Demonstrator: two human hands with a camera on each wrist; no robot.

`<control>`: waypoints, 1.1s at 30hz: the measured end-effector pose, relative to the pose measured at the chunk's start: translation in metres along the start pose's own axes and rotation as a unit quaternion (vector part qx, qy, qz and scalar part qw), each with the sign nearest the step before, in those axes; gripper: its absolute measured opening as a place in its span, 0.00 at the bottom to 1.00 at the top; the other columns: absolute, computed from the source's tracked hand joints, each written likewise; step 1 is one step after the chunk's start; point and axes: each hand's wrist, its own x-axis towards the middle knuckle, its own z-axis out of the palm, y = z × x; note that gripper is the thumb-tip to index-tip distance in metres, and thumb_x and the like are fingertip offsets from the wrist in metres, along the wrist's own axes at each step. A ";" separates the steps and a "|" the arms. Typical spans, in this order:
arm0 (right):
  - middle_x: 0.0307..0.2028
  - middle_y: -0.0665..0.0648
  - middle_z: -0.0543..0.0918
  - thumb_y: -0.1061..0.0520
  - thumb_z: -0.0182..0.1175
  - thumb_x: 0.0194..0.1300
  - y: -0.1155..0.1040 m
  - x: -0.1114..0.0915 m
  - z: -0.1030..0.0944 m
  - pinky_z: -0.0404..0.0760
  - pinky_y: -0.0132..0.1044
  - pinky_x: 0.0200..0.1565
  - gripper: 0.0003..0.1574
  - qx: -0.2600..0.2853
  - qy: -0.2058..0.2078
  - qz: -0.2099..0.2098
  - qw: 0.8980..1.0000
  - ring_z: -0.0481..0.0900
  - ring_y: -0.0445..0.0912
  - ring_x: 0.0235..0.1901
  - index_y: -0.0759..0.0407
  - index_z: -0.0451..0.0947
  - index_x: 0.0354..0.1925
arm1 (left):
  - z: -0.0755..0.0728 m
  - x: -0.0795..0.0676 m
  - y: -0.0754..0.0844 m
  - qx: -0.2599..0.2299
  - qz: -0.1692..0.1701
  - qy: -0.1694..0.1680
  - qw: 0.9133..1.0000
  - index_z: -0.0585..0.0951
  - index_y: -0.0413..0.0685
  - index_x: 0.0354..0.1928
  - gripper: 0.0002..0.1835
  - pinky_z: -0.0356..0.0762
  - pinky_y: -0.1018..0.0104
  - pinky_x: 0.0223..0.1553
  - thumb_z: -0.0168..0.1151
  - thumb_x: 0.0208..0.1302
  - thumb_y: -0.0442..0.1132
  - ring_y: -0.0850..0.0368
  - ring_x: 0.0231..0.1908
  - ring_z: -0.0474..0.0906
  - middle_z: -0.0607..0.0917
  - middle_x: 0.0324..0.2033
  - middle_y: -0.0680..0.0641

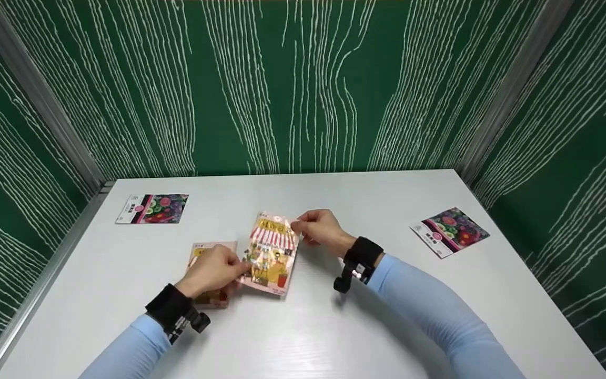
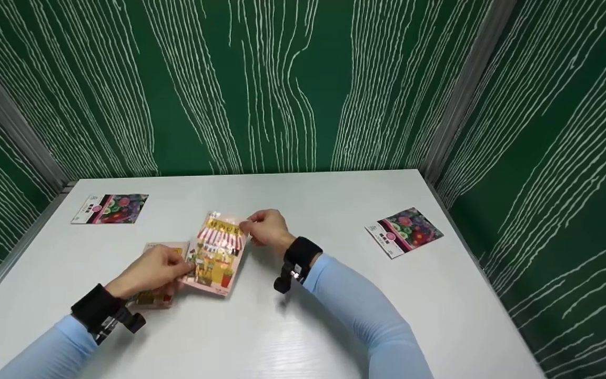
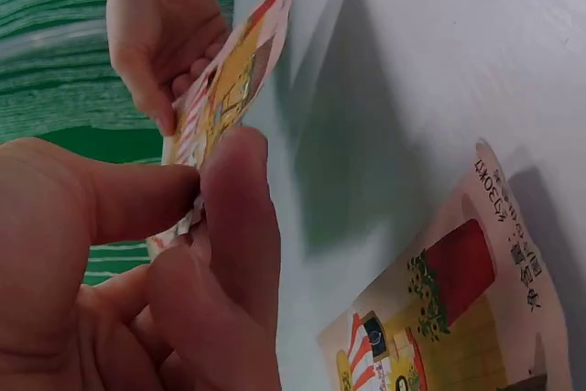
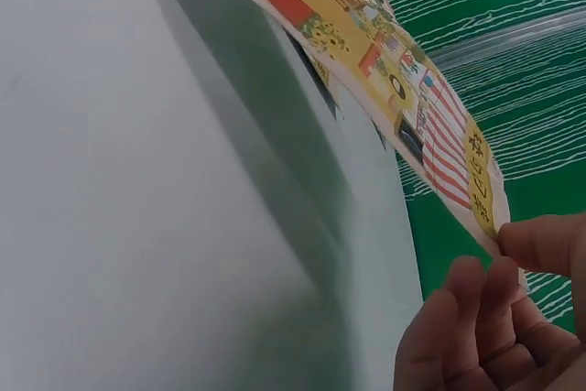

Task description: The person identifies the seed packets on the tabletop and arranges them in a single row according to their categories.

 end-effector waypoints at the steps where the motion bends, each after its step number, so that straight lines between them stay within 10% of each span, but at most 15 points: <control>1: 0.27 0.47 0.82 0.54 0.73 0.72 0.001 0.000 0.002 0.80 0.32 0.30 0.07 -0.010 0.001 -0.001 1.000 0.78 0.40 0.25 0.56 0.88 0.39 | 0.001 -0.001 0.000 0.007 -0.006 -0.015 1.000 0.89 0.49 0.24 0.23 0.75 0.70 0.18 0.69 0.81 0.49 0.64 0.15 0.81 0.88 0.17 0.52; 7: 0.23 0.45 0.80 0.53 0.74 0.72 0.006 0.003 0.018 0.77 0.30 0.27 0.09 -0.084 0.015 -0.007 0.996 0.76 0.37 0.22 0.55 0.88 0.35 | 0.004 -0.005 0.000 0.013 -0.043 -0.064 0.997 0.88 0.48 0.21 0.25 0.80 0.68 0.17 0.67 0.82 0.49 0.62 0.14 0.80 0.88 0.16 0.52; 21: 0.28 0.50 0.87 0.44 0.76 0.67 0.021 0.024 0.037 0.74 0.38 0.32 0.16 -0.286 0.043 -0.062 0.955 0.80 0.46 0.30 0.52 0.87 0.30 | 0.013 -0.003 -0.012 0.061 -0.045 -0.057 0.995 0.86 0.50 0.16 0.26 0.66 0.74 0.15 0.71 0.77 0.47 0.66 0.09 0.73 0.80 0.09 0.58; 33: 0.27 0.52 0.88 0.44 0.77 0.66 0.044 0.041 0.047 0.78 0.43 0.30 0.17 -0.342 0.061 -0.136 0.928 0.80 0.48 0.28 0.51 0.85 0.27 | 0.019 -0.004 -0.009 0.147 -0.043 -0.032 0.988 0.83 0.52 0.18 0.24 0.68 0.68 0.21 0.75 0.73 0.52 0.62 0.12 0.74 0.80 0.09 0.55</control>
